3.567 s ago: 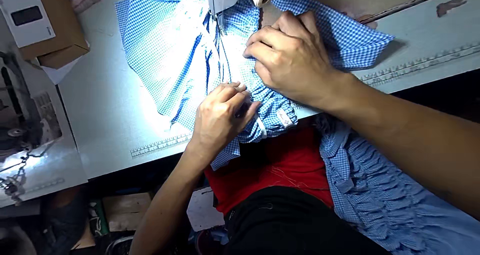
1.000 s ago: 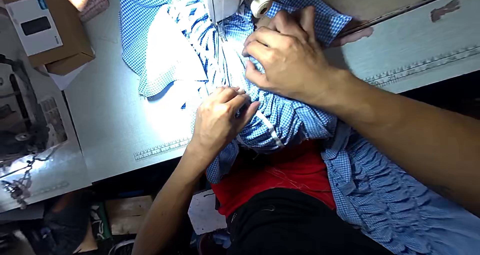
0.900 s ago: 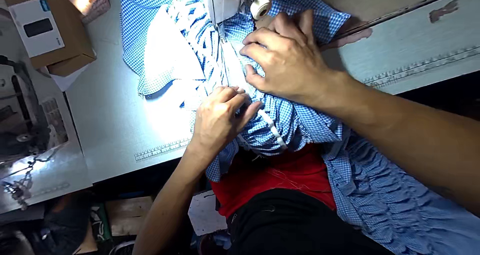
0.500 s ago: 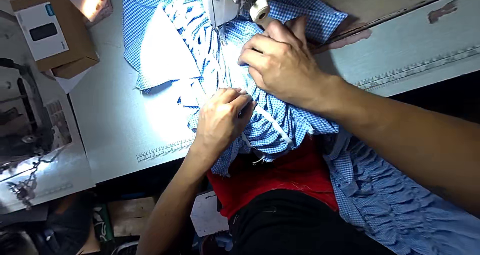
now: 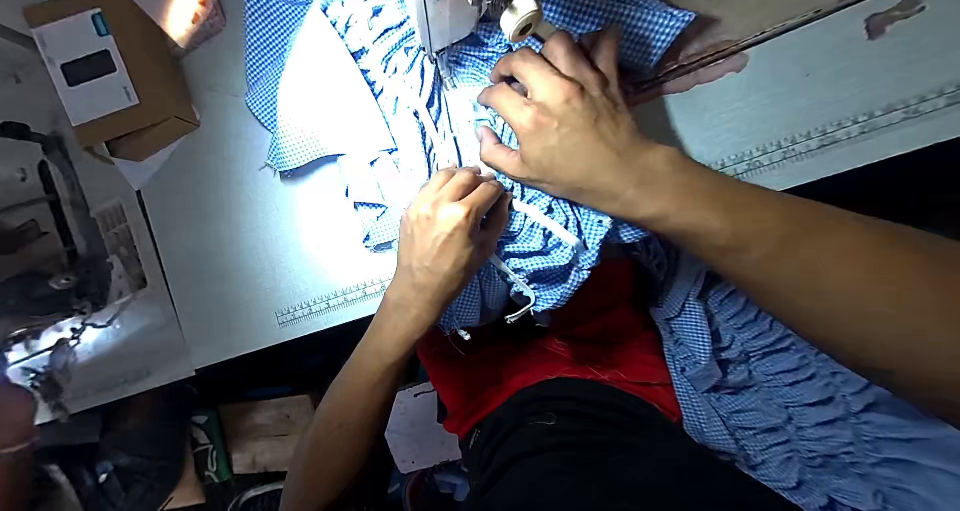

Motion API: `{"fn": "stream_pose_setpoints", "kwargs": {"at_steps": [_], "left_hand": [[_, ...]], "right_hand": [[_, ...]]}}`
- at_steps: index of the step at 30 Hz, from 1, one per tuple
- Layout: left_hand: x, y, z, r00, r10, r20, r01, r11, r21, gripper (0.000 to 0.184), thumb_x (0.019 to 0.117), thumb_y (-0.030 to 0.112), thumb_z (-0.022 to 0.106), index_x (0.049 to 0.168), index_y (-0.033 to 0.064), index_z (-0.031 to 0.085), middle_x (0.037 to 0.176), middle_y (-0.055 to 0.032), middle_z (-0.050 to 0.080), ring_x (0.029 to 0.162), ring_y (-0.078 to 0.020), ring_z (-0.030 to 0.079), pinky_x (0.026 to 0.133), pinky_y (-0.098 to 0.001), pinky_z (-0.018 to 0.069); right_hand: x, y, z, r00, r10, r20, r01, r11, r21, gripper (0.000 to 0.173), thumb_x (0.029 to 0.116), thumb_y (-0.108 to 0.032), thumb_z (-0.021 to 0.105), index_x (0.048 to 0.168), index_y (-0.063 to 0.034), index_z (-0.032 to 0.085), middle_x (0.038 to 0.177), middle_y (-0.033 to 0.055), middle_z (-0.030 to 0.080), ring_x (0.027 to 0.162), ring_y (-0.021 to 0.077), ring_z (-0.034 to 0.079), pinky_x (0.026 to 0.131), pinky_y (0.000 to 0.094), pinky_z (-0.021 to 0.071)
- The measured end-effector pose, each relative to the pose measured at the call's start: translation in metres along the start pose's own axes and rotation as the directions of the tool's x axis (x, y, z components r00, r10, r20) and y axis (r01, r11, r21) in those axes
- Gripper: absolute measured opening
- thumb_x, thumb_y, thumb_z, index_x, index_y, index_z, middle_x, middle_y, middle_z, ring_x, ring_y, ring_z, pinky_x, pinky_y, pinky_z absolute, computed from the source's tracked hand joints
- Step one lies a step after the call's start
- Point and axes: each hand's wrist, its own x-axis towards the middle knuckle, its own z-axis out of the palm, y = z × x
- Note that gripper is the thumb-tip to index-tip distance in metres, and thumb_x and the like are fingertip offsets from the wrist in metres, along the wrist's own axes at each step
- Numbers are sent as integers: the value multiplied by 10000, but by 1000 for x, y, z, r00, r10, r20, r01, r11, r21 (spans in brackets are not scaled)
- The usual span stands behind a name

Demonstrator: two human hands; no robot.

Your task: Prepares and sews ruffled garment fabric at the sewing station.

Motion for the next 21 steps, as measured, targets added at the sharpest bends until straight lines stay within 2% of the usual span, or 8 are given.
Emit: {"fn": "stream_pose_setpoints", "kwargs": {"at_steps": [2, 4, 6, 9, 12, 16, 18, 21], "left_hand": [[0, -1, 1, 1000, 20, 1, -20, 1000, -6, 137, 957, 145, 678, 1007, 104, 799, 1055, -55, 757, 1126, -209, 687, 964, -336, 556], [2, -6, 1, 998, 60, 4, -60, 998, -16, 156, 970, 138, 652, 1012, 107, 798, 1066, -46, 767, 1170, -204, 681, 1017, -328, 539], [3, -10, 0, 995, 99, 18, -99, 995, -21, 175, 978, 127, 632, 1025, 98, 798, 1074, -45, 770, 1188, -206, 677, 1043, -329, 527], [7, -17, -4, 990, 131, 54, -132, 991, 22, 199, 985, 136, 611, 1061, 120, 795, 1110, -32, 768, 1201, -211, 672, 1084, -372, 499], [12, -31, -8, 984, 156, 85, -162, 985, 62, 241, 992, 176, 587, 1136, 179, 780, 1144, -7, 758, 1244, -231, 649, 1146, -540, 412], [17, -51, -8, 971, 224, 81, -226, 974, 13, 258, 994, 207, 591, 1172, 182, 776, 1141, -15, 755, 1268, -249, 630, 1168, -602, 353], [15, -54, -7, 967, 246, 69, -245, 969, -20, 268, 1000, 219, 581, 1181, 177, 775, 1148, -17, 755, 1284, -251, 620, 1186, -621, 318], [20, -73, -13, 962, 261, 78, -255, 963, -86, 301, 1033, 295, 538, 1189, 130, 735, 1255, -78, 708, 1348, -283, 564, 1185, -579, 351]], "right_hand": [[1, 0, 1, 1000, -4, -15, 4, 1000, 18, 393, 1038, -343, 441, 1254, -111, 673, 1340, 175, 594, 1230, 449, 520, 943, 655, 352], [0, -1, 2, 998, -47, -51, 50, 997, 52, 353, 1044, -193, 422, 1305, -140, 654, 1385, 147, 591, 1229, 433, 527, 919, 633, 375], [-1, 0, 3, 994, -91, -57, 95, 992, 80, 341, 1029, -102, 425, 1255, -141, 676, 1328, 127, 611, 1172, 407, 536, 912, 599, 377], [0, 2, 3, 998, -46, -31, 47, 997, 58, 331, 1044, -227, 408, 1162, -88, 684, 1295, 122, 638, 1174, 404, 544, 936, 610, 366], [4, 3, 1, 1000, 5, 9, -5, 1000, 30, 389, 1030, -357, 447, 1189, -84, 674, 1348, 138, 612, 1241, 436, 523, 971, 673, 346], [11, 4, 0, 1000, 21, -9, -21, 999, -37, 365, 1048, -313, 432, 1183, -73, 671, 1333, 173, 617, 1256, 455, 524, 1007, 689, 324], [8, -7, -5, 1000, -11, -29, 9, 998, -54, 306, 1060, -208, 450, 1183, -39, 674, 1306, 217, 630, 1258, 485, 531, 1012, 706, 340], [-10, -16, 4, 996, -45, -82, 46, 999, 7, 274, 1038, -208, 479, 1162, -104, 701, 1230, 140, 671, 1168, 400, 586, 913, 579, 445]]}}
